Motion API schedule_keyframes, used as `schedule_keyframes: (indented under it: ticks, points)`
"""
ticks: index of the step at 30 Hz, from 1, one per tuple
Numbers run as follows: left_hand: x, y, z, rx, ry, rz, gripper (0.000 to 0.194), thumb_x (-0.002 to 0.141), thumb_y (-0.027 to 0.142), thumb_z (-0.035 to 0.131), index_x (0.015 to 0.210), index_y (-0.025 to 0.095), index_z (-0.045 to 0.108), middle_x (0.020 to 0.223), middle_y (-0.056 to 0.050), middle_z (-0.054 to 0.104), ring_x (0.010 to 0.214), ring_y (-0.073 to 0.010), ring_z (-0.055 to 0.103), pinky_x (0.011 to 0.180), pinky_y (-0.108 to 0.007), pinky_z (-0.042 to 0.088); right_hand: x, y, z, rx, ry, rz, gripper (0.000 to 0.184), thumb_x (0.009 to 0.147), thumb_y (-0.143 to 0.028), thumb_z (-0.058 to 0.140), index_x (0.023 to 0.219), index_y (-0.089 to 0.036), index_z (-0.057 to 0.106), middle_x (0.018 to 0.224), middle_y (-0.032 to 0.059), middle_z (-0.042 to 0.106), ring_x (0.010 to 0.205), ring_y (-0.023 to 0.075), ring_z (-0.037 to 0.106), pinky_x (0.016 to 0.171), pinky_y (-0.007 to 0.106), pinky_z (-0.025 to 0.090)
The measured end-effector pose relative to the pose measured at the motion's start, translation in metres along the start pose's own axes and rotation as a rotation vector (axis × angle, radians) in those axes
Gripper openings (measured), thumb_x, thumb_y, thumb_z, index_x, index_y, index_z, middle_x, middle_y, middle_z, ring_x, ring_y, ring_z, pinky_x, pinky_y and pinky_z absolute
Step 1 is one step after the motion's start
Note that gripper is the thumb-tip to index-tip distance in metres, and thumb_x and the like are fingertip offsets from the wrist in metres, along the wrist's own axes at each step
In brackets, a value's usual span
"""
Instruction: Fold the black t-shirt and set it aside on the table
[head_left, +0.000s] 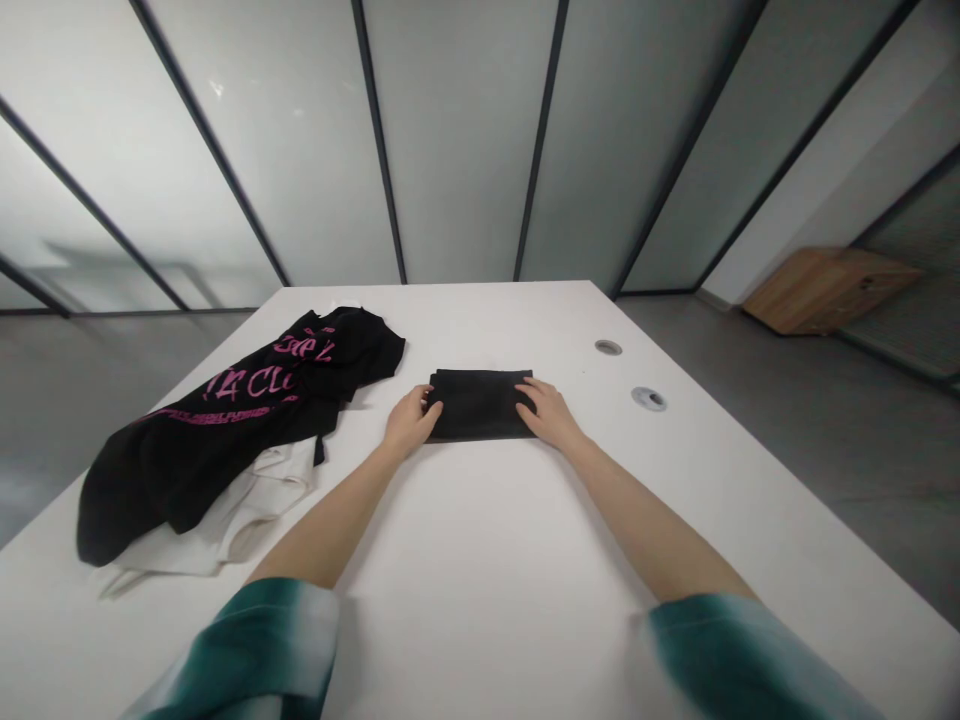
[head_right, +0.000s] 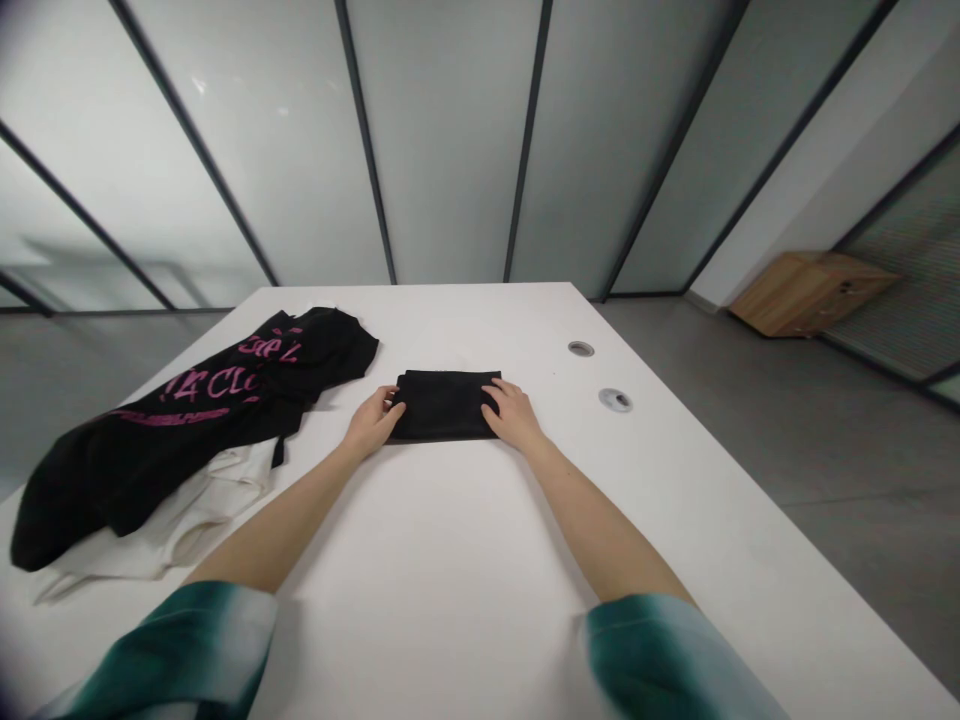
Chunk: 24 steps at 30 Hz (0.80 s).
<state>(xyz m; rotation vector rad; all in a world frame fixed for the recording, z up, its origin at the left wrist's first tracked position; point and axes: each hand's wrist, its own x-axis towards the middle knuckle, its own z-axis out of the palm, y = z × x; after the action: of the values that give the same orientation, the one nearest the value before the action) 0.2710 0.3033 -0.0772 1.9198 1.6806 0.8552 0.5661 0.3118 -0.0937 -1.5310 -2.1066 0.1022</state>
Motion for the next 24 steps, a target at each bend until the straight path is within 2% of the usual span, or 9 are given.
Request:
schedule_keyframes:
  ticks: [3, 6, 10, 12, 16, 18, 21, 24]
  points:
    - [-0.001, -0.004, 0.000, -0.064, 0.020, 0.011, 0.036, 0.084, 0.030, 0.055, 0.119, 0.021, 0.058, 0.109, -0.007, 0.069, 0.091, -0.0203, 0.065, 0.086, -0.034, 0.050, -0.005, -0.005, 0.002, -0.117, -0.109, 0.052, 0.040, 0.093, -0.032, 0.048, 0.127, -0.018, 0.065, 0.143, 0.0123, 0.054, 0.128, 0.0283, 0.051, 0.107, 0.044, 0.039]
    - [0.001, -0.005, -0.001, -0.111, 0.066, 0.008, 0.034, 0.084, 0.030, 0.053, 0.116, 0.020, 0.058, 0.110, -0.007, 0.068, 0.089, -0.0189, 0.064, 0.085, -0.033, 0.049, -0.007, -0.012, -0.010, -0.255, -0.121, 0.148, 0.042, 0.095, -0.036, 0.046, 0.129, -0.019, 0.064, 0.142, 0.0123, 0.055, 0.126, 0.0309, 0.051, 0.104, 0.047, 0.038]
    - [0.003, -0.004, -0.003, -0.090, 0.041, 0.019, 0.021, 0.086, 0.033, 0.049, 0.098, 0.021, 0.061, 0.096, -0.005, 0.069, 0.085, -0.0197, 0.062, 0.081, -0.033, 0.048, -0.010, -0.020, -0.030, -0.464, -0.111, 0.286, 0.039, 0.094, -0.043, 0.049, 0.109, -0.016, 0.073, 0.114, 0.0171, 0.068, 0.112, 0.0357, 0.056, 0.102, 0.053, 0.033]
    - [0.003, -0.004, -0.003, -0.065, 0.025, 0.030, 0.019, 0.087, 0.034, 0.048, 0.090, 0.021, 0.061, 0.087, -0.004, 0.067, 0.083, -0.0205, 0.061, 0.079, -0.033, 0.047, -0.013, -0.023, -0.034, -0.462, -0.103, 0.241, 0.039, 0.093, -0.046, 0.050, 0.105, -0.016, 0.074, 0.107, 0.0166, 0.068, 0.109, 0.0353, 0.056, 0.102, 0.053, 0.033]
    - [0.003, -0.004, -0.003, -0.052, 0.058, 0.047, 0.021, 0.089, 0.036, 0.046, 0.088, 0.021, 0.061, 0.083, -0.004, 0.066, 0.080, -0.0200, 0.060, 0.076, -0.032, 0.046, -0.019, -0.037, -0.023, -0.321, -0.115, -0.019, 0.051, 0.095, -0.051, 0.046, 0.132, -0.020, 0.062, 0.134, 0.0144, 0.059, 0.122, 0.0326, 0.049, 0.102, 0.045, 0.036]
    - [0.003, -0.005, -0.002, -0.044, 0.061, 0.046, 0.022, 0.090, 0.036, 0.046, 0.088, 0.021, 0.061, 0.084, -0.004, 0.066, 0.080, -0.0199, 0.060, 0.076, -0.032, 0.046, -0.019, -0.045, -0.015, -0.313, -0.178, -0.074, 0.057, 0.097, -0.056, 0.041, 0.141, -0.022, 0.055, 0.143, 0.0132, 0.053, 0.129, 0.0327, 0.045, 0.105, 0.045, 0.034]
    - [0.004, -0.006, -0.002, -0.025, 0.048, 0.044, 0.023, 0.091, 0.036, 0.045, 0.088, 0.021, 0.061, 0.085, -0.004, 0.067, 0.081, -0.0201, 0.061, 0.077, -0.033, 0.046, -0.016, -0.048, -0.008, -0.346, -0.279, 0.015, 0.064, 0.098, -0.062, 0.032, 0.145, -0.022, 0.052, 0.149, 0.0130, 0.048, 0.135, 0.0341, 0.042, 0.110, 0.048, 0.030]
    - [0.005, -0.007, -0.002, -0.012, 0.036, 0.053, 0.025, 0.091, 0.037, 0.044, 0.088, 0.021, 0.061, 0.088, -0.005, 0.068, 0.083, -0.0207, 0.061, 0.078, -0.033, 0.046, -0.009, -0.029, -0.014, -0.370, -0.307, 0.197, 0.074, 0.095, -0.069, 0.031, 0.148, -0.019, 0.048, 0.154, 0.0144, 0.041, 0.142, 0.0362, 0.034, 0.114, 0.051, 0.025]
